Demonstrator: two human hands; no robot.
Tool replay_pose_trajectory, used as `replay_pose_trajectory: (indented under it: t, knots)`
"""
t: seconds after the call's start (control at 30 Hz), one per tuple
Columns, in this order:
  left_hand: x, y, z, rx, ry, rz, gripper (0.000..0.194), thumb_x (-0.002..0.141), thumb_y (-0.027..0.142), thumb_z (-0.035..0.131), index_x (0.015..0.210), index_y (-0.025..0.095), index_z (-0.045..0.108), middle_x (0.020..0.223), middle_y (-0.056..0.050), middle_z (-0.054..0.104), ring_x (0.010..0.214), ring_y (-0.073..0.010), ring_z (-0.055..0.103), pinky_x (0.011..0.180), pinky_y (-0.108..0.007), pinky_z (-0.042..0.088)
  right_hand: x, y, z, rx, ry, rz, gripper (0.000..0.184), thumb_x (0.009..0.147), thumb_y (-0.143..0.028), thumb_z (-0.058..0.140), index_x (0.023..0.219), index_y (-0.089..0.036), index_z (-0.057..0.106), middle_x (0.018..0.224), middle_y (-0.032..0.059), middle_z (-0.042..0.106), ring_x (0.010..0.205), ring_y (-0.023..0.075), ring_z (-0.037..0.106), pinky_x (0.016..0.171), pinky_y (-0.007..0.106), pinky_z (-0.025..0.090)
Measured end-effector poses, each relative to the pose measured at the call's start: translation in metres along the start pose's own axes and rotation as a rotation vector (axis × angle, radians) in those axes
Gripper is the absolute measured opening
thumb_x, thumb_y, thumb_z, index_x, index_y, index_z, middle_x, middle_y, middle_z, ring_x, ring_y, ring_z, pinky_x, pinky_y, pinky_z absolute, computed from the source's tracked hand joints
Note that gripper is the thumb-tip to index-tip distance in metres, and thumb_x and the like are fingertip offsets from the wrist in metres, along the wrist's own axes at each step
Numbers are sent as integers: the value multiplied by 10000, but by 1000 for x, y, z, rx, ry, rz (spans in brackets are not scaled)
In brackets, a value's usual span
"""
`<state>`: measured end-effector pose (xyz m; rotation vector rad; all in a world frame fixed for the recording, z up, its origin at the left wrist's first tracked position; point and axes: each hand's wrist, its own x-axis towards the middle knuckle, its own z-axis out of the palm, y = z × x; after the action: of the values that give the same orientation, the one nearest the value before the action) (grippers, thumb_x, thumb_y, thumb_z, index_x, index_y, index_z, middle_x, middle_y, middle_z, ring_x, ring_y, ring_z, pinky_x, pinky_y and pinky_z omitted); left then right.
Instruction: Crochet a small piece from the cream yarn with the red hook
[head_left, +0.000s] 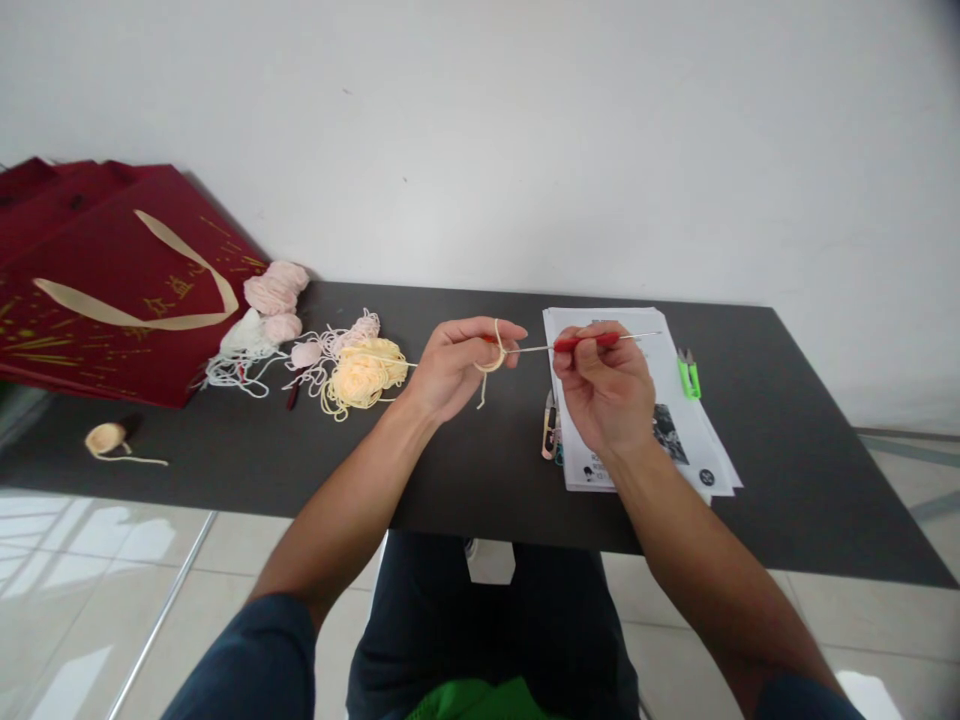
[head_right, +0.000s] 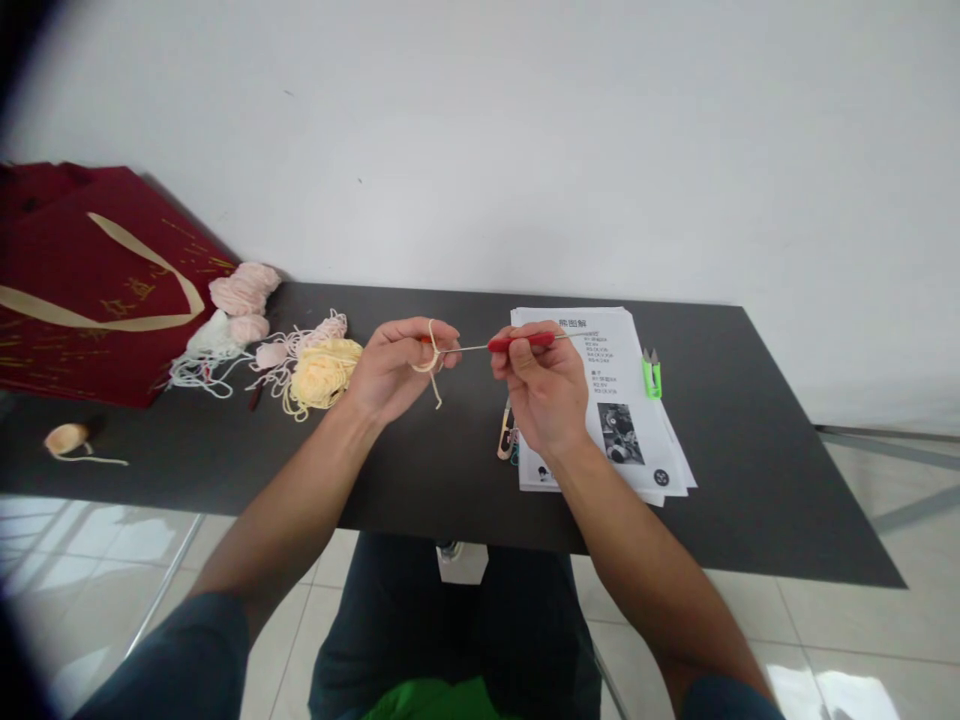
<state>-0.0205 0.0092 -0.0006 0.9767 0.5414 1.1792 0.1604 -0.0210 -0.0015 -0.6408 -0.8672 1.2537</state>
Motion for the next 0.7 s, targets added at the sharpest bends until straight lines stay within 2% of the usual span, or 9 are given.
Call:
replay_pose_trajectory:
  t: [0.07, 0.17, 0.3, 0.43, 0.5, 0.6, 0.7]
  knots:
    - [-1, -1, 0, 50, 9, 46, 246, 717, 173, 800, 948, 236, 858, 867, -53, 784, 834, -175, 694, 796, -318, 528, 0, 2, 1, 66, 36, 108, 224, 766, -354, 916, 843, -259, 729, 856, -50, 775, 678, 58, 674, 622, 161, 593]
    - [-1, -4, 1, 193, 71, 147, 225, 734, 217, 858, 955, 259, 853, 959, -45, 796, 851, -159, 691, 787, -297, 523, -3, 7, 6, 118, 65, 217, 218, 773, -358, 912, 878, -244, 760, 890, -41, 805, 747, 52, 735, 724, 125, 637]
    - [-1, -10, 5, 381, 146, 228, 147, 764, 188, 825, 898, 243, 850, 859, -18, 764, 769, -123, 646, 723, -266, 490, -7, 12, 11, 124, 92, 219, 196, 805, -348, 887, 906, -236, 762, 910, -32, 818, 810, 65, 777, 798, 130, 660]
    - [-1, -13, 9, 444, 207, 243, 95, 759, 155, 793, 823, 211, 836, 878, -24, 774, 795, -124, 659, 732, -260, 494, -8, 12, 11, 142, 115, 196, 193, 797, -334, 894, 900, -236, 765, 920, -34, 822, 808, 58, 779, 805, 117, 657]
    - [-2, -14, 11, 458, 251, 219, 173, 761, 160, 782, 917, 207, 840, 856, -16, 761, 741, -107, 633, 688, -245, 479, -8, 12, 11, 133, 126, 186, 179, 806, -329, 886, 901, -238, 765, 920, -32, 824, 811, 62, 782, 804, 122, 660]
    - [-3, -14, 14, 459, 296, 193, 411, 765, 164, 763, 1172, 214, 797, 786, 18, 701, 648, -80, 565, 618, -226, 444, -10, 13, 14, 109, 133, 172, 166, 819, -323, 875, 906, -243, 759, 916, -30, 829, 812, 71, 788, 791, 136, 667]
    - [-5, -15, 17, 449, 304, 203, 521, 761, 159, 750, 1279, 210, 746, 775, 30, 655, 641, -76, 552, 598, -218, 437, -11, 15, 17, 100, 134, 173, 193, 805, -331, 887, 904, -239, 749, 905, -27, 830, 812, 76, 793, 783, 136, 666]
